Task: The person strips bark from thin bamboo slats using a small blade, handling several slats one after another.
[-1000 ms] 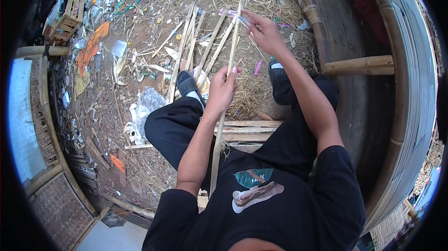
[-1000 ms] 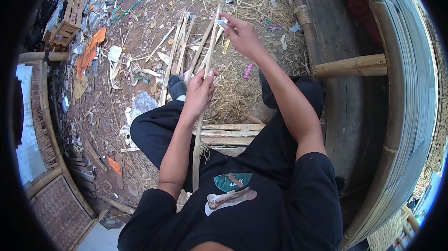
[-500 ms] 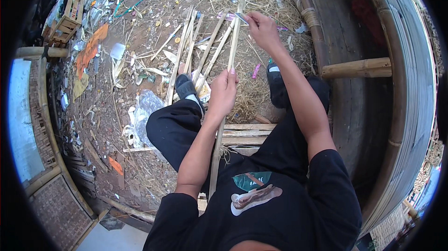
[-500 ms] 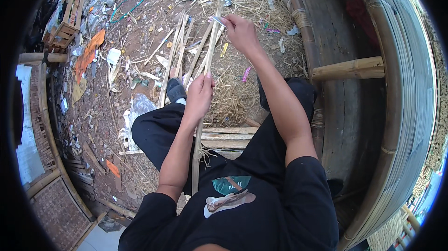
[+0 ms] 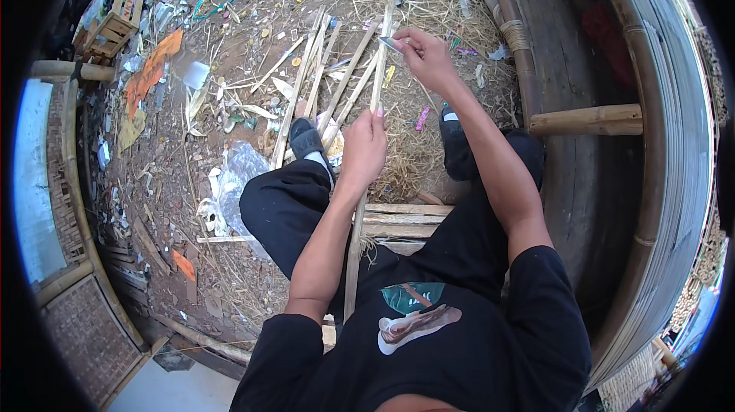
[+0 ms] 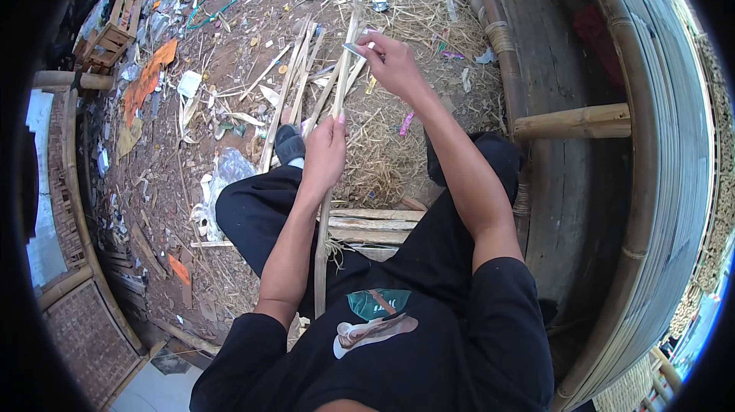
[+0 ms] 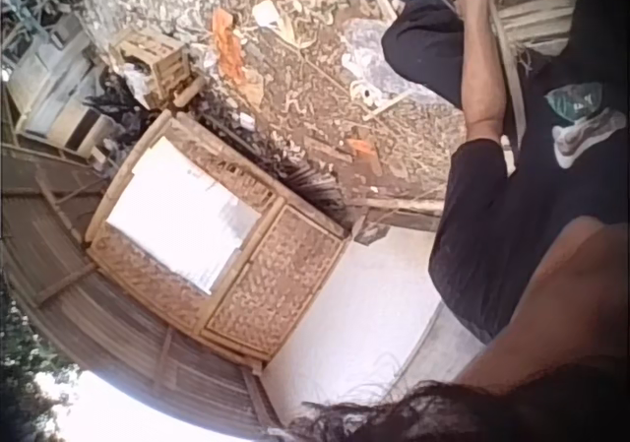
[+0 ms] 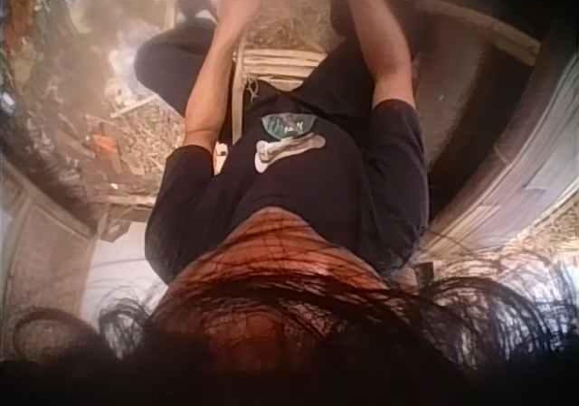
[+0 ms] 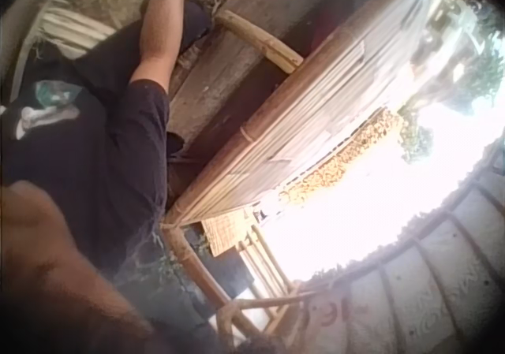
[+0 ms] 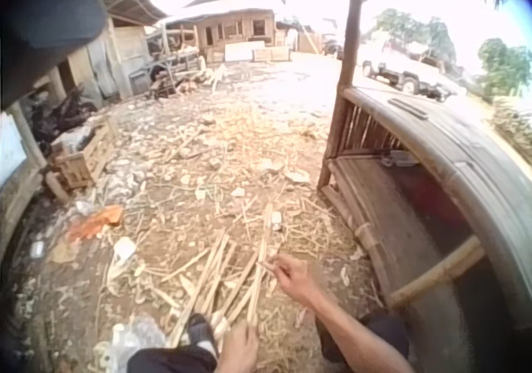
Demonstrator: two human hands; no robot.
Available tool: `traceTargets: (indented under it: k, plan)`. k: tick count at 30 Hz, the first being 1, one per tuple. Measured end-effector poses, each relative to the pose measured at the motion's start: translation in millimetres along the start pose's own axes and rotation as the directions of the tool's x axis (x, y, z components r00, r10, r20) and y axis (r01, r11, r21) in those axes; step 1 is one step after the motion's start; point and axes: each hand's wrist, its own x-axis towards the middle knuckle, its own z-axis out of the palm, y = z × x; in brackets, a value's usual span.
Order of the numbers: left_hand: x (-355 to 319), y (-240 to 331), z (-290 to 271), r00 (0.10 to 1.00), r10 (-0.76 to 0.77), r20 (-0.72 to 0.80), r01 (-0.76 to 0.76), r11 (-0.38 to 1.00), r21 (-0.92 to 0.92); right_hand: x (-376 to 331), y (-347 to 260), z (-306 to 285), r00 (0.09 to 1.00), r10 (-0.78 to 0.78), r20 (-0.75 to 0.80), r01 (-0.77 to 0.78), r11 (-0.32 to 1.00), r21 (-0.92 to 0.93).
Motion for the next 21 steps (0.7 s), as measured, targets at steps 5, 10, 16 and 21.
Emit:
traceTargets:
  k: [5, 10, 16, 21]
  plan:
    - [-1.5, -4.8, 5.9, 0.998, 0.043, 0.038, -0.044, 0.998, 0.036, 0.3, -15.1, -8.6, 0.984, 0.102, -0.149, -0.070, 0.976, 0.207]
    - [-2.2, 0.7, 7.2, 0.998, 0.046, 0.049, -0.049, 0.997, 0.062, 2.1, -5.9, -11.3, 0.988, 0.049, -0.147, -0.029, 0.991, 0.134]
    - [-5.2, 2.7, 11.1, 0.997, 0.058, 0.054, -0.060, 0.998, 0.033, 5.6, 4.9, -8.5, 0.971, -0.045, -0.236, 0.053, 0.998, 0.027]
    - [-3.3, -0.5, 9.9, 0.996, 0.073, 0.044, -0.075, 0.995, 0.067, 0.5, 10.0, -0.3, 0.988, -0.067, -0.140, 0.074, 0.996, 0.050]
